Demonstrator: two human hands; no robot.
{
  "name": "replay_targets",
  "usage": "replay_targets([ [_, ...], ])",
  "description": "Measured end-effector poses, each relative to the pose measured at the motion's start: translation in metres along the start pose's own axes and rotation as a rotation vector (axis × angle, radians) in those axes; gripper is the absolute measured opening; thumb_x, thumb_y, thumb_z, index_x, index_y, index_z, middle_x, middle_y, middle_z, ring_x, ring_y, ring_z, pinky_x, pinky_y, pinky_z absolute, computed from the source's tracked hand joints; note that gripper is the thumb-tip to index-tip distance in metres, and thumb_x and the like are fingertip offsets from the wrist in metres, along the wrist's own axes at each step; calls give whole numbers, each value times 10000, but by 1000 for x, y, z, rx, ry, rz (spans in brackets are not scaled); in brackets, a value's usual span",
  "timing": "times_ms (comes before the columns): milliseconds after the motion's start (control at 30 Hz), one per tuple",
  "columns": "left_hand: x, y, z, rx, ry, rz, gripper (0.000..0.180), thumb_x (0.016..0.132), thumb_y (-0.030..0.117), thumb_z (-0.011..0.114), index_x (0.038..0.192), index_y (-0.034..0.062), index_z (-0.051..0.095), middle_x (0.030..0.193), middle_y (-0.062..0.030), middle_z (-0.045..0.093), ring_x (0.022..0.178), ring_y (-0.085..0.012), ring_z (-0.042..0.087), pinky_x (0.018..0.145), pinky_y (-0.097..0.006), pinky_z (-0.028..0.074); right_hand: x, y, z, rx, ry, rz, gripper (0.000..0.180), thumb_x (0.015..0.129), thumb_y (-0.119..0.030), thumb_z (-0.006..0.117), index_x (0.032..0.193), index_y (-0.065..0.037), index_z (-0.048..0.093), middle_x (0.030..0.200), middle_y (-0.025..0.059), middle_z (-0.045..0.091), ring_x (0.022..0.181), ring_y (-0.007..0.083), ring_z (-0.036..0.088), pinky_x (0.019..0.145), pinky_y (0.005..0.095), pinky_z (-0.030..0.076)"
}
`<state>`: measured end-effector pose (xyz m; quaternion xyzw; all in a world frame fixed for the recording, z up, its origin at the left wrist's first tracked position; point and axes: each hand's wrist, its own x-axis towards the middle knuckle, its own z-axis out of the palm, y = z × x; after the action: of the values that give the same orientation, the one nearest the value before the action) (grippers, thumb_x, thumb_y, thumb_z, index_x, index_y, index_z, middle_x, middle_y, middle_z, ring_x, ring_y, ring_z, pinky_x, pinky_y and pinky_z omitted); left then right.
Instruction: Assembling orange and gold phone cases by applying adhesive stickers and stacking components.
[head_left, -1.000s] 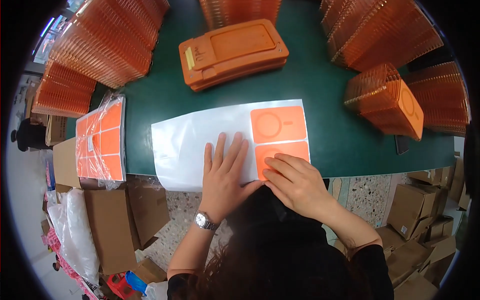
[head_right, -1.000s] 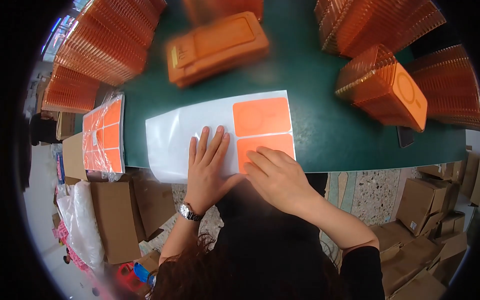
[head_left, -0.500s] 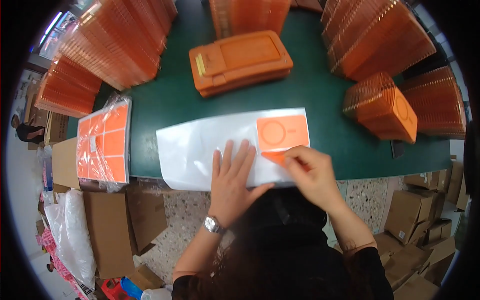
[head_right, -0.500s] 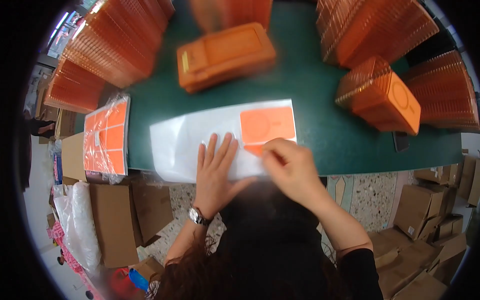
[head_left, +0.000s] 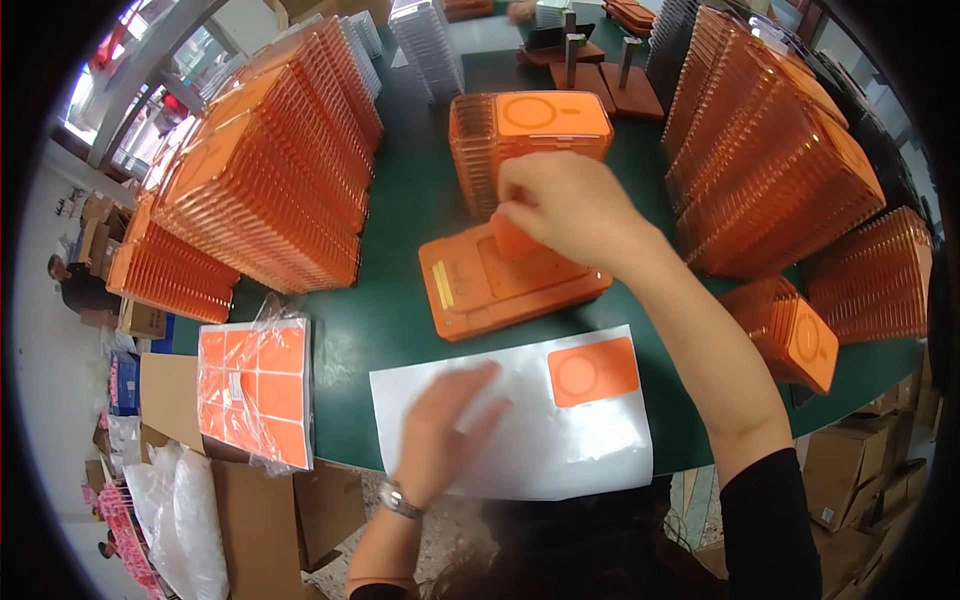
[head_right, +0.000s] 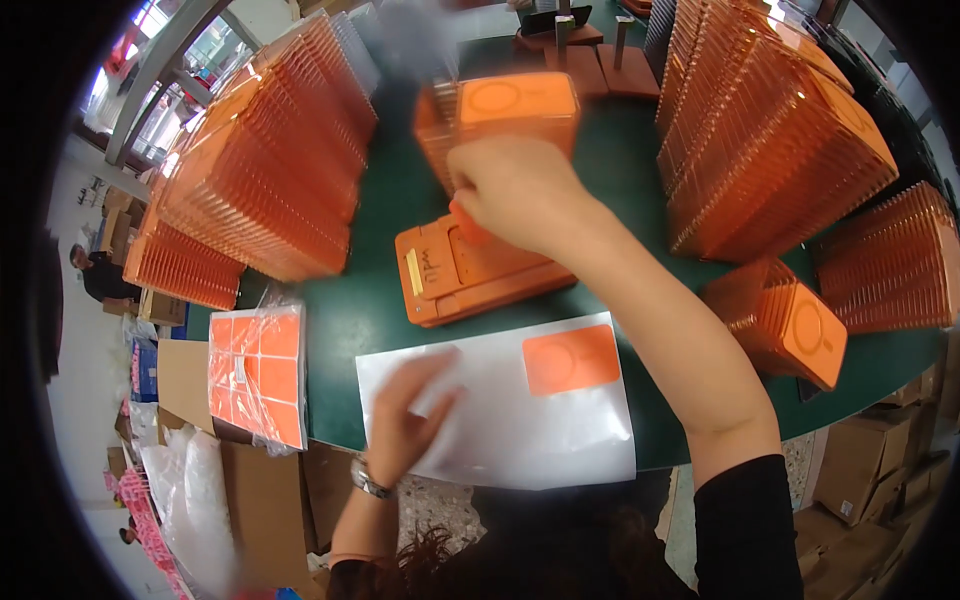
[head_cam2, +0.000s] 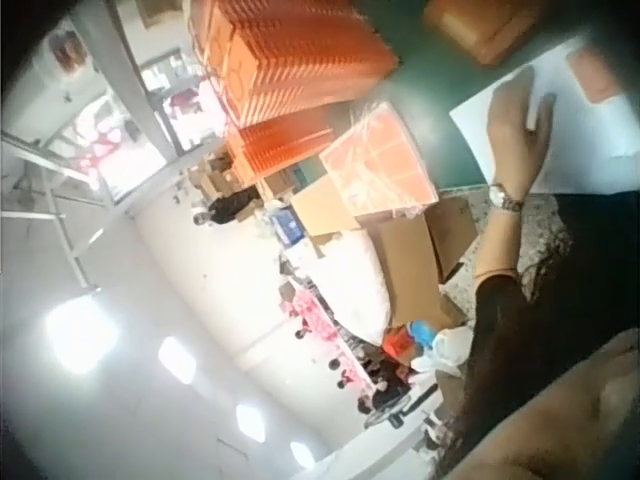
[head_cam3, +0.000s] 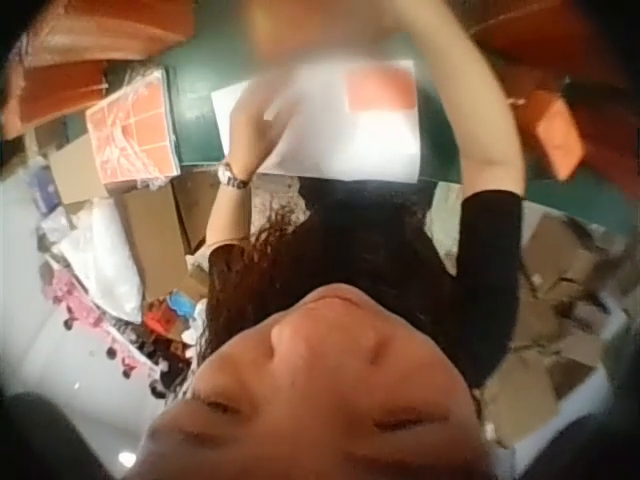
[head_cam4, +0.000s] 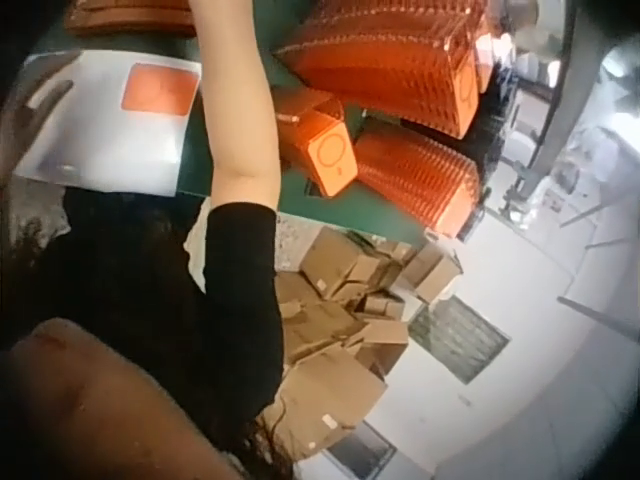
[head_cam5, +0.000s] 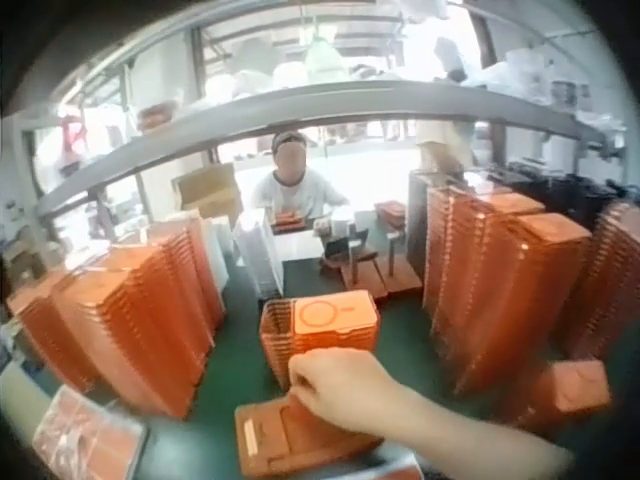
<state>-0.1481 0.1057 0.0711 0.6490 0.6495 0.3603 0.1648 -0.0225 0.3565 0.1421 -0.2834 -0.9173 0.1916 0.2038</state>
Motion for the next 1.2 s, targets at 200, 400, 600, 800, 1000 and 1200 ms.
replay_targets([
  [200,134,-25,-69,124,311,124,255,905,65,714,1156,26,711,1096,-148,718,1002,-315,675,882,-374,525,25,14,34,128,-171,71,141,845,-167,687,865,-31,655,854,166,700,862,362,678,750,471,516],
  [400,229,-44,-60,217,267,324,255,926,164,705,1158,61,718,1187,-155,688,1127,-325,620,963,-410,490,14,13,52,81,-201,85,112,862,-141,660,872,-32,637,880,170,703,885,363,679,762,483,530],
  [600,257,-59,-51,288,100,381,227,900,224,736,1077,81,735,1295,-173,636,1213,-351,569,1025,-443,452,-8,9,89,-121,93,-196,102,802,-51,628,887,-4,597,877,150,634,859,303,640,740,383,561],
  [800,252,-59,-54,116,61,299,162,896,171,742,1027,76,735,1322,-187,629,1314,-359,523,1107,-426,399,-12,-3,86,-360,87,-243,112,780,-80,630,866,-26,583,867,129,602,834,258,608,706,335,551],
  [1000,193,-51,-71,-198,35,51,121,968,94,663,1000,-22,674,1511,-214,490,1479,-298,366,1171,-401,301,-30,33,60,215,312,-153,209,877,-28,567,1078,-11,623,910,126,654,899,257,649,787,357,536],
  [1200,96,-75,-39,-386,162,-149,85,934,80,681,969,2,678,1532,-243,454,1455,-307,407,1153,-422,334,-78,84,44,624,474,264,192,970,-52,550,1131,14,629,994,66,661,870,131,605,791,278,497],
])
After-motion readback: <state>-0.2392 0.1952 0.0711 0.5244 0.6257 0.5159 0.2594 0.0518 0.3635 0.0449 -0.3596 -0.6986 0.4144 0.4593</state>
